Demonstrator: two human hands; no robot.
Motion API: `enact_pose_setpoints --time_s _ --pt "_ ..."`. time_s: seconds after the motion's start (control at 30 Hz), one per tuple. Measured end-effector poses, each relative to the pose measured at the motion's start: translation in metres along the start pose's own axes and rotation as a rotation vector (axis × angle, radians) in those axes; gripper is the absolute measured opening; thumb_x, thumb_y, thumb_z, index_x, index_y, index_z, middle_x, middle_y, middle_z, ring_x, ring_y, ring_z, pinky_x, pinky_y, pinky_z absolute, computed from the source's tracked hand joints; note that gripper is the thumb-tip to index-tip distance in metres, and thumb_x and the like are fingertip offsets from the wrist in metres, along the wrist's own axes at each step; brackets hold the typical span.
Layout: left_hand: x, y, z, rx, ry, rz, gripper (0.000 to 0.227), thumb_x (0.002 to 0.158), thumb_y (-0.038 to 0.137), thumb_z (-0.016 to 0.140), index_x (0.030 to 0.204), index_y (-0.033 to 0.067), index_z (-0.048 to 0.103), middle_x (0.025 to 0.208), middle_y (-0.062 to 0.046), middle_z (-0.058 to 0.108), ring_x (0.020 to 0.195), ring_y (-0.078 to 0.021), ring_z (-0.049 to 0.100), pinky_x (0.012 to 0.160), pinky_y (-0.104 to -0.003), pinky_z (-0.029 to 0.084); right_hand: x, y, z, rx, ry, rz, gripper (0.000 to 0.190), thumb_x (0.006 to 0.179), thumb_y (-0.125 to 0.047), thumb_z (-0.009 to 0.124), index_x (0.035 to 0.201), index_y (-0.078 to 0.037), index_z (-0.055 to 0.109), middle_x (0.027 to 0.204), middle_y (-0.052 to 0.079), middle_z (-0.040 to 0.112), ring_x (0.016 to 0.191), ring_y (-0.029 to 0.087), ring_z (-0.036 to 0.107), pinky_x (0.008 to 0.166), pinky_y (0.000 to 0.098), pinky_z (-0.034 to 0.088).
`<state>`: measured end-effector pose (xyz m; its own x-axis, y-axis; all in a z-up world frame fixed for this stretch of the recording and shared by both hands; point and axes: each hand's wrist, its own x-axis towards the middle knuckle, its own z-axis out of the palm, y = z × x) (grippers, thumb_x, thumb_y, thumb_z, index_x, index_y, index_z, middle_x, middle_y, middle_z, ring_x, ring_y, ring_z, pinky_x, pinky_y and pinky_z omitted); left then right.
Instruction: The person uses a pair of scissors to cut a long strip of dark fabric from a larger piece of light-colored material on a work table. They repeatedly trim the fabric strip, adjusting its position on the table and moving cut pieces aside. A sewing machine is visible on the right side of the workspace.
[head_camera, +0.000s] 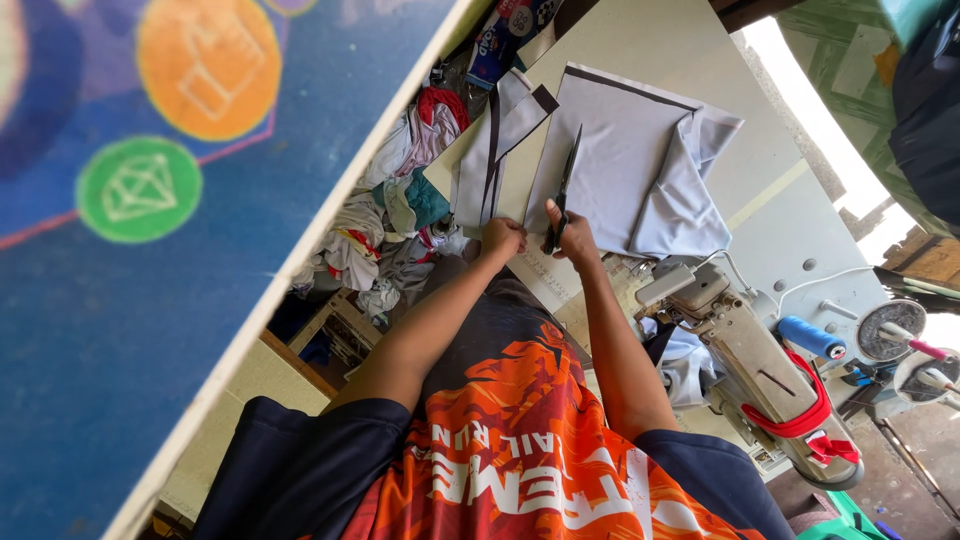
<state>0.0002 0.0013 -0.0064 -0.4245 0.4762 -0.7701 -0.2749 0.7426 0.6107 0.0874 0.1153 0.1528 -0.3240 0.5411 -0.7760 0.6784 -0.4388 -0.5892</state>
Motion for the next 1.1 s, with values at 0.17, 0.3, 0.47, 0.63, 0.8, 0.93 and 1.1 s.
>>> enact_pose_setpoints --time_s 0.17,0.3,0.47,0.63,0.8,0.93,1.1 --pt "-0.002 0.001 0.002 -0.021 -0.018 -0.011 0.024 0.082 0.008 0.065 0.099 -0.0034 0.076 0.063 -0.012 0.072 0.051 -0.0171 0.072 0.055 -0.025 0.06 0.014 -0.005 -0.004 -0.04 0.013 -0.017 0.078 0.093 -0.08 0.062 0.089 -0.002 0.063 0.071 0.02 0.068 0.07 0.03 0.075 0.054 0.0329 0.062" --pt "-0.003 0.004 0.0 -0.031 -0.021 -0.02 0.028 0.083 0.009 0.065 0.104 -0.0063 0.075 0.064 -0.014 0.072 0.052 -0.0177 0.073 0.055 -0.025 0.061 0.03 0.009 -0.001 -0.064 0.03 -0.04 0.075 0.094 -0.079 0.062 0.086 -0.003 0.063 0.067 0.019 0.067 0.067 0.029 0.075 0.052 0.0317 0.062" --pt "-0.004 0.007 -0.002 -0.041 -0.009 -0.029 0.027 0.082 0.009 0.066 0.103 -0.0061 0.075 0.064 -0.016 0.073 0.052 -0.0193 0.073 0.054 -0.027 0.062 0.038 0.013 0.004 -0.05 0.051 -0.027 0.071 0.093 -0.075 0.065 0.082 -0.005 0.063 0.063 0.017 0.067 0.064 0.028 0.075 0.053 0.0306 0.062" --pt "0.013 -0.013 0.009 -0.076 -0.03 -0.056 0.029 0.085 0.007 0.068 0.107 -0.0105 0.073 0.069 -0.021 0.073 0.056 -0.0236 0.074 0.056 -0.031 0.063 0.016 -0.016 -0.005 -0.072 0.04 0.014 0.076 0.091 -0.078 0.065 0.087 -0.002 0.064 0.071 0.021 0.067 0.073 0.033 0.075 0.056 0.0346 0.063" --pt "0.0 0.001 0.002 -0.039 -0.014 -0.038 0.025 0.085 0.008 0.068 0.104 -0.0072 0.075 0.065 -0.016 0.072 0.053 -0.0191 0.073 0.055 -0.027 0.062 0.041 -0.017 -0.014 -0.075 0.041 -0.036 0.083 0.09 -0.084 0.063 0.088 -0.001 0.064 0.071 0.021 0.065 0.074 0.032 0.073 0.055 0.0336 0.063" --pt "0.0 0.003 0.0 -0.043 -0.024 -0.033 0.026 0.086 0.01 0.068 0.105 -0.0073 0.074 0.066 -0.015 0.073 0.054 -0.018 0.073 0.055 -0.027 0.063 0.042 -0.021 -0.012 -0.083 0.038 -0.035 0.081 0.091 -0.083 0.062 0.088 -0.002 0.063 0.07 0.021 0.067 0.072 0.03 0.075 0.053 0.0307 0.063" --pt "-0.006 0.012 -0.003 -0.012 -0.024 -0.023 0.025 0.087 0.01 0.067 0.103 -0.0067 0.075 0.065 -0.014 0.073 0.053 -0.0182 0.073 0.056 -0.028 0.062 0.057 -0.007 -0.011 -0.057 0.095 -0.037 0.071 0.092 -0.075 0.068 0.082 -0.004 0.063 0.063 0.017 0.066 0.063 0.028 0.074 0.052 0.0287 0.061"
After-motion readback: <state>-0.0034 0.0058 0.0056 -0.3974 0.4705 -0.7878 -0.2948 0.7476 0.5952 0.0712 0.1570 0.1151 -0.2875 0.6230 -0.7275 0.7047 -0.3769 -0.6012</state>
